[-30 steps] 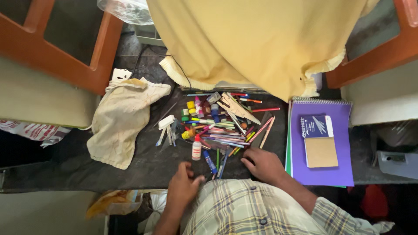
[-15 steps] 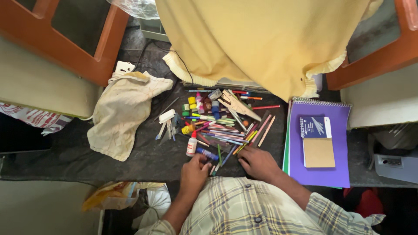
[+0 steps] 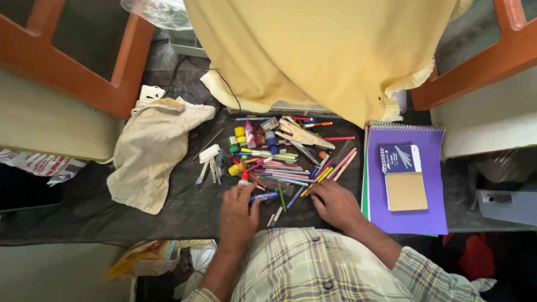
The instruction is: The person sorts through a pile of notebooks and stationery on a table, then places pens, markers, and small paint pots into a compartmentalized organizer. The person handles notebooks, pens, markers, and paint pots by hand and arranges them into the organizer.
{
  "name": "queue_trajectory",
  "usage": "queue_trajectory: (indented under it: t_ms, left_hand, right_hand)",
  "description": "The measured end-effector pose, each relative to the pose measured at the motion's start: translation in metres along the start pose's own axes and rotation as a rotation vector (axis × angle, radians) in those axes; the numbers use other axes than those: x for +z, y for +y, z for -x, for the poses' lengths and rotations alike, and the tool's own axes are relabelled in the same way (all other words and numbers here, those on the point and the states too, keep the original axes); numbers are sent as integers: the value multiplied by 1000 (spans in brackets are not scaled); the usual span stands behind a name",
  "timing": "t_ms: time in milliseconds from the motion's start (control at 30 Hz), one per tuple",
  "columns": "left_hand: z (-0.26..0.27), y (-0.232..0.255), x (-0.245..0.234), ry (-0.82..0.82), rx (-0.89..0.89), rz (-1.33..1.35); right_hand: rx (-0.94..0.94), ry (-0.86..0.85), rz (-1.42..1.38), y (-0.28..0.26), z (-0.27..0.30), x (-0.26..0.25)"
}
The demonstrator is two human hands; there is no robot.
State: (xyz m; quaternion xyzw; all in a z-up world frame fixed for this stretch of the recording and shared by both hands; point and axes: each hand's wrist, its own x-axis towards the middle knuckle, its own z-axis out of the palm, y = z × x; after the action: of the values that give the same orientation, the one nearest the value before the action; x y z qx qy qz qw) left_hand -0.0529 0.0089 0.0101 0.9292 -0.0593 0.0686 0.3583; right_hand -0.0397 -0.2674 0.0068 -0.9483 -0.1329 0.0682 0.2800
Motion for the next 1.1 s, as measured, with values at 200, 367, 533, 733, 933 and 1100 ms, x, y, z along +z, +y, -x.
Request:
queue_trajectory:
  t_ms: [200,367,533,733,933,1100]
  left_hand:
    - [-6,-30,8,-134,77,-224]
    - [9,-46,9,-84,50,-86]
    - [1,-40,-7,3,42,-6]
    - [-16,-33,-16,32,105,-52]
    - [-31,-26,-19,81,57,-87]
    - [-39,-41,-21,89,33,-182]
  right_hand:
    - [-156,27,97,-11,-12,0]
    - [-194,27,211,-8,-16,3]
    - [-124,89,182,-2,-17,6]
    - [-118,138,151,-4,-27,-4]
    - [-99,162,136,-4,-34,-14]
    - [-101,144,135,-3,-36,-14]
